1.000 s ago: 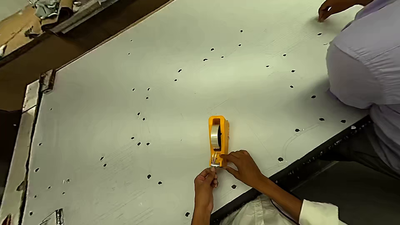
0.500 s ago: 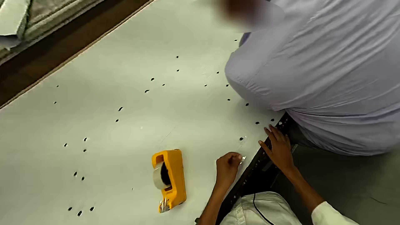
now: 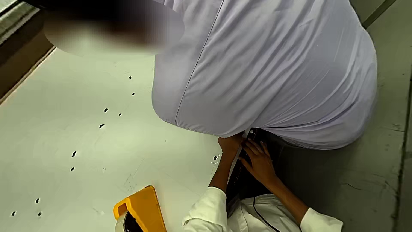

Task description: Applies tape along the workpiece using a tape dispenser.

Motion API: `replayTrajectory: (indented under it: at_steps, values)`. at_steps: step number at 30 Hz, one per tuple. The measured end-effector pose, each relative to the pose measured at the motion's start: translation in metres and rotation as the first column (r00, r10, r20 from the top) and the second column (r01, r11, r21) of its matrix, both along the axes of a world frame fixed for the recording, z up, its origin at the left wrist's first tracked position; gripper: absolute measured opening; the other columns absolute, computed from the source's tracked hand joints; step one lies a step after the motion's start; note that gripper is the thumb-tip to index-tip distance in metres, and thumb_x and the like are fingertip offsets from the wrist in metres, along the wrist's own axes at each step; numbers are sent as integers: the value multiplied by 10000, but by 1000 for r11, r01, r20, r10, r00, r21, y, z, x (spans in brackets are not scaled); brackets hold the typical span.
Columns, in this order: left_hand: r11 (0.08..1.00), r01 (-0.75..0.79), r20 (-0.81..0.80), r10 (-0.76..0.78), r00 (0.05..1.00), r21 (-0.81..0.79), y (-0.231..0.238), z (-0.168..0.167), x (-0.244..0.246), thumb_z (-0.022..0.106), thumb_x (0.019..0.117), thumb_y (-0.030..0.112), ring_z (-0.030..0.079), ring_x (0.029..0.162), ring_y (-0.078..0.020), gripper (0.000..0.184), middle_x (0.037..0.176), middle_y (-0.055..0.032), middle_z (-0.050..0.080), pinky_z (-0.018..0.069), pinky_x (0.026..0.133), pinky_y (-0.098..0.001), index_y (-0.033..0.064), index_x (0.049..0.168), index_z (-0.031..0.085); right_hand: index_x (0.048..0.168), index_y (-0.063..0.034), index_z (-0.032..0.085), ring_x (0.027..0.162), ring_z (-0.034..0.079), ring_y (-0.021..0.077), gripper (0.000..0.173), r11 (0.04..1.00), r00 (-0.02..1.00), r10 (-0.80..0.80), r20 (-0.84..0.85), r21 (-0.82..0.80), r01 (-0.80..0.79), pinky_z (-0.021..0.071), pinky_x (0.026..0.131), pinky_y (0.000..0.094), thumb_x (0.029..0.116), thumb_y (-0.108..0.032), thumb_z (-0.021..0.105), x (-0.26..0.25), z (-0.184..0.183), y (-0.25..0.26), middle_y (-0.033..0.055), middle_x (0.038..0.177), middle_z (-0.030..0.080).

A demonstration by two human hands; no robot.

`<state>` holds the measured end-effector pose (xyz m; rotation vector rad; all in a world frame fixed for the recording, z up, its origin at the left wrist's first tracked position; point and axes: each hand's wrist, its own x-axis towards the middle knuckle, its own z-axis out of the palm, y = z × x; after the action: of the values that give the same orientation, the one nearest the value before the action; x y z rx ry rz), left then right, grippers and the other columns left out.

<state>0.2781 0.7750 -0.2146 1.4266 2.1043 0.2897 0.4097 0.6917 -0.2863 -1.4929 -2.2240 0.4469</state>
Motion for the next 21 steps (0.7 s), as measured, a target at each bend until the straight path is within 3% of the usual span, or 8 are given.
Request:
replayTrajectory:
  at_steps: [2, 5, 9, 12, 15, 18, 20, 21]
  values:
    - [999, 30, 61, -32, 998, 28, -25, 4, -16, 678, 980, 418, 677, 914, -433, 422, 946, -238, 688, 535, 774, -639, -4, 995, 698, 1355, -153, 668, 1440, 472, 227, 512, 1000, 1000, 15, 0, 6, -15, 294, 1198, 594, 989, -496, 569, 1, -1, 2, 12, 1502, 567]
    - [991, 14, 186, -39, 982, 133, -88, -4, -58, 692, 971, 409, 611, 596, -258, 378, 662, -90, 606, 535, 588, -484, 34, 936, 674, 1325, -134, 689, 1434, 479, 237, 479, 1000, 1000, 23, 13, -12, -23, 298, 1199, 587, 998, -461, 565, 1, 2, 3, 18, 1492, 577]
    - [887, -219, 210, 143, 967, 406, -204, 8, -123, 706, 924, 321, 484, 473, -45, 320, 563, 32, 516, 443, 469, -232, 37, 789, 643, 1129, -65, 752, 1306, 577, 325, 387, 999, 996, 43, -74, 30, -41, 321, 1180, 606, 995, -384, 576, -17, 11, -4, 112, 1275, 682]
    - [721, -412, 121, 421, 899, 557, -290, 26, -166, 696, 929, 259, 493, 500, 14, 267, 612, 42, 537, 438, 472, -156, 30, 812, 623, 1067, -82, 758, 1155, 658, 279, 353, 980, 960, 198, -197, 11, -200, 404, 1140, 563, 991, -374, 575, -65, 23, -28, 83, 1134, 707]
    - [561, -550, 25, 686, 727, 618, -356, 39, -188, 688, 907, 212, 573, 624, -2, 208, 736, -4, 609, 466, 533, -148, 11, 872, 653, 1080, -114, 755, 1106, 687, 231, 312, 882, 859, 419, -295, -92, -462, 487, 1067, 511, 995, -369, 597, -127, 45, -69, 43, 1105, 734]
    - [512, -622, 4, 770, 638, 593, -394, 39, -201, 663, 930, 258, 652, 815, -123, 251, 887, -81, 658, 539, 639, -246, 9, 923, 692, 1110, -122, 749, 1069, 700, 226, 310, 712, 705, 633, -320, -117, -692, 515, 1014, 486, 1005, -372, 599, -185, 69, -116, 45, 1086, 746]
    - [545, -699, 124, 741, 660, 463, -407, 35, -207, 643, 962, 283, 665, 992, -259, 324, 1058, -169, 682, 576, 767, -407, -22, 1044, 714, 1150, -108, 726, 1042, 706, 250, 368, 607, 618, 734, -281, -137, -783, 505, 1011, 504, 1007, -419, 593, -213, 75, -146, 68, 1077, 745]
    - [551, -742, 217, 727, 652, 383, -409, 31, -210, 630, 971, 305, 651, 1076, -274, 356, 1143, -177, 673, 575, 833, -433, -16, 1105, 711, 1180, -94, 709, 1040, 702, 265, 416, 572, 597, 763, -246, -170, -802, 490, 1018, 514, 1003, -451, 590, -222, 76, -158, 83, 1083, 740]
